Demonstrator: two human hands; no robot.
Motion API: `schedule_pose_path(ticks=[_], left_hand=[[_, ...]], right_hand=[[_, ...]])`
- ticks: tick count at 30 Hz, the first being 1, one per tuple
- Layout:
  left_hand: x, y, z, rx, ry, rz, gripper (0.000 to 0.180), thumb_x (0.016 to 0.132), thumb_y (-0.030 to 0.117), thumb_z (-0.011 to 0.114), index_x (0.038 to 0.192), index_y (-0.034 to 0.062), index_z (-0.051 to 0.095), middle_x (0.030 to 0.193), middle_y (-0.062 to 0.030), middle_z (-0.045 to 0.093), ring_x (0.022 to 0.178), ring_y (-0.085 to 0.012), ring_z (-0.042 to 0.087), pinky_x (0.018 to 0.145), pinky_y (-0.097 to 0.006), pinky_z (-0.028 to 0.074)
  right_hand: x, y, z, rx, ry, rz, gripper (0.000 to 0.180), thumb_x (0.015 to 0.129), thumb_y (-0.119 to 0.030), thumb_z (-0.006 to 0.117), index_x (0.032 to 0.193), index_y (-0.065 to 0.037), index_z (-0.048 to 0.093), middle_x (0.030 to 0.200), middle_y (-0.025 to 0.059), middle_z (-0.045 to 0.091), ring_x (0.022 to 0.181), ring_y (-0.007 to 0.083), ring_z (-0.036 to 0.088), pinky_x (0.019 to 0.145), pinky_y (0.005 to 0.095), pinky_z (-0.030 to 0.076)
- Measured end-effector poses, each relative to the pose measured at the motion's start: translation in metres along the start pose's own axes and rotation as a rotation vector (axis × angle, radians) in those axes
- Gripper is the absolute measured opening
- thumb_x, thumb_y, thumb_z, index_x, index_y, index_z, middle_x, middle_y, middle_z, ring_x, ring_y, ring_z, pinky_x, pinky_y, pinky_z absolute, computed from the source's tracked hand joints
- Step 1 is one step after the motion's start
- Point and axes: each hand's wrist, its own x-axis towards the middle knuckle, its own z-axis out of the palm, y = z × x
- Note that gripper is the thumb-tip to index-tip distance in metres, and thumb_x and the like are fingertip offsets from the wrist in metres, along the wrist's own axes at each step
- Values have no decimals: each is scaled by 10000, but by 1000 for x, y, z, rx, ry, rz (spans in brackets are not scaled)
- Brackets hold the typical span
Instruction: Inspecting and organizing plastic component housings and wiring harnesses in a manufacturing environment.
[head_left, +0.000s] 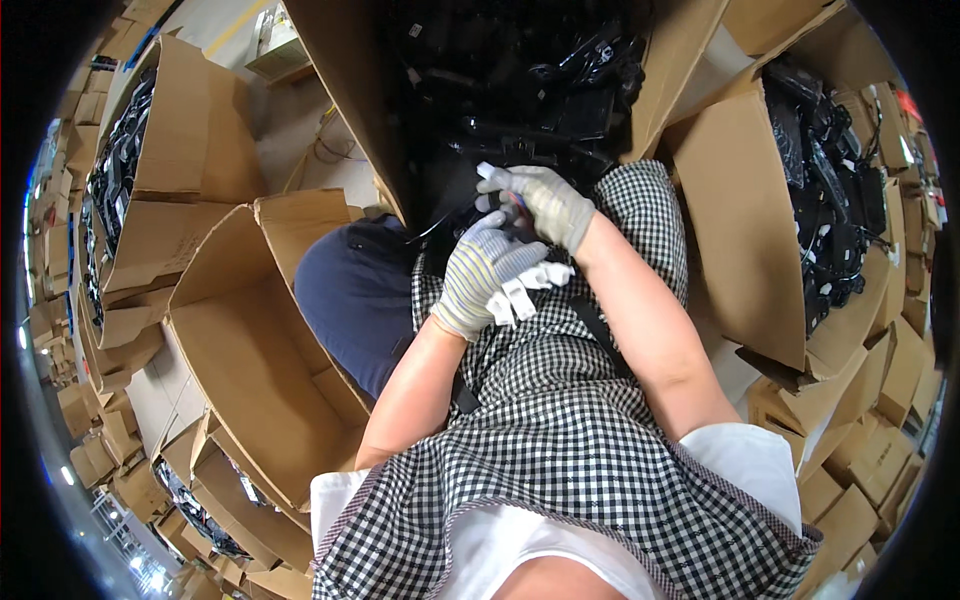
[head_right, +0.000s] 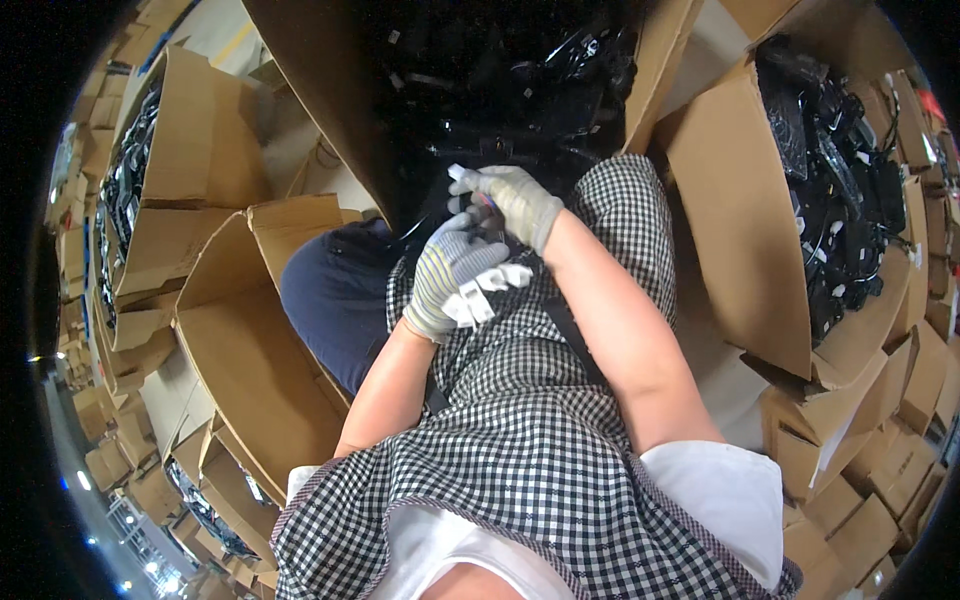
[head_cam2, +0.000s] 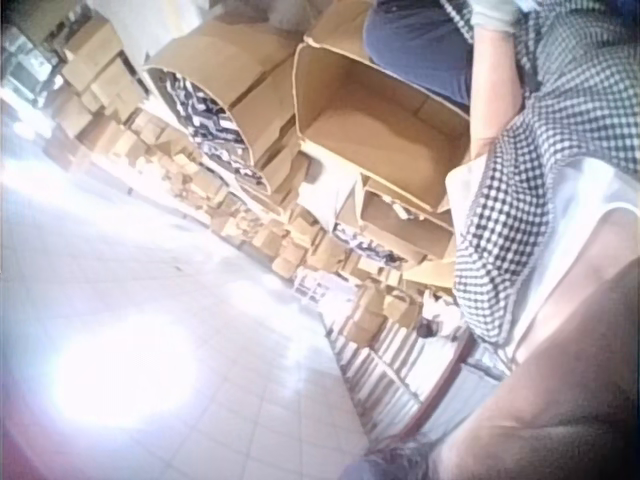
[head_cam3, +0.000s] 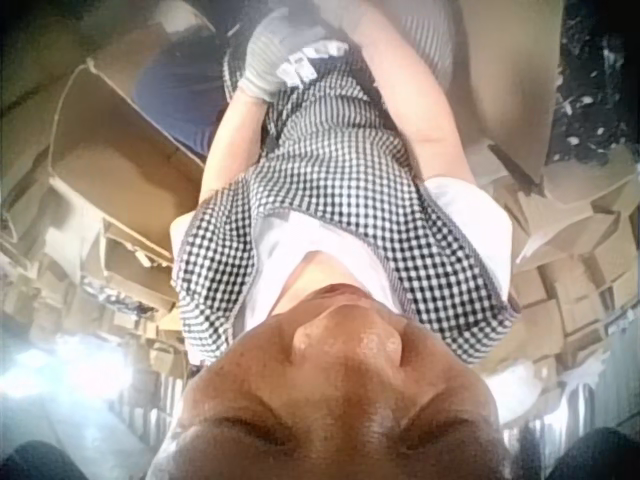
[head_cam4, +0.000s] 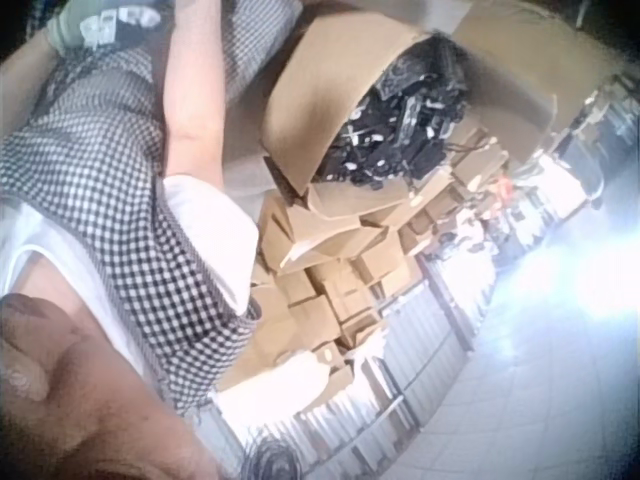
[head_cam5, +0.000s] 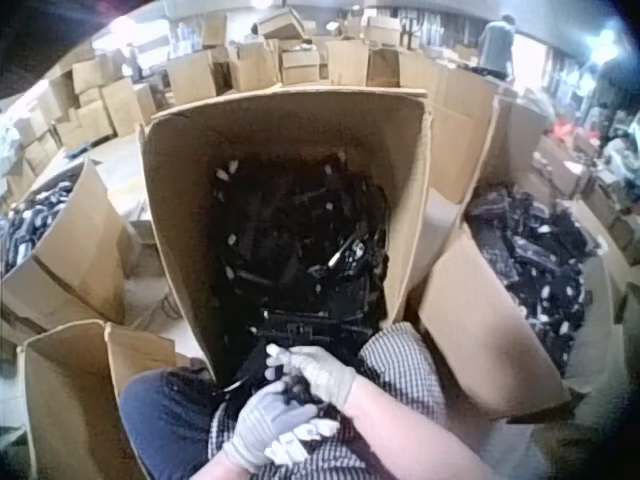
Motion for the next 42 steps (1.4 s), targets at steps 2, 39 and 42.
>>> schedule_pose_path(ticks=[2,39,42], left_hand=[[-14,-16,2,-69,-81,-248,149,732,68,605,863,88,671,835,-69,664,790,-258,631,858,-342,466],[-15,-28,4,149,-495,-511,165,800,139,626,960,114,658,916,-61,670,823,-244,638,727,-329,502],[-20,-28,3,-130,-245,-529,137,803,137,631,930,103,668,895,-63,670,812,-242,640,717,-327,503]], right_hand=[[-20,2,-1,-196,119,-70,397,878,-366,608,984,15,629,774,73,630,477,67,422,444,192,347],[-50,-14,-29,-259,134,25,208,917,-188,537,814,-21,607,611,-7,498,463,45,409,377,178,290],[12,-60,-42,-568,442,-305,187,904,-69,453,801,-32,605,662,18,553,520,80,490,457,224,404]])
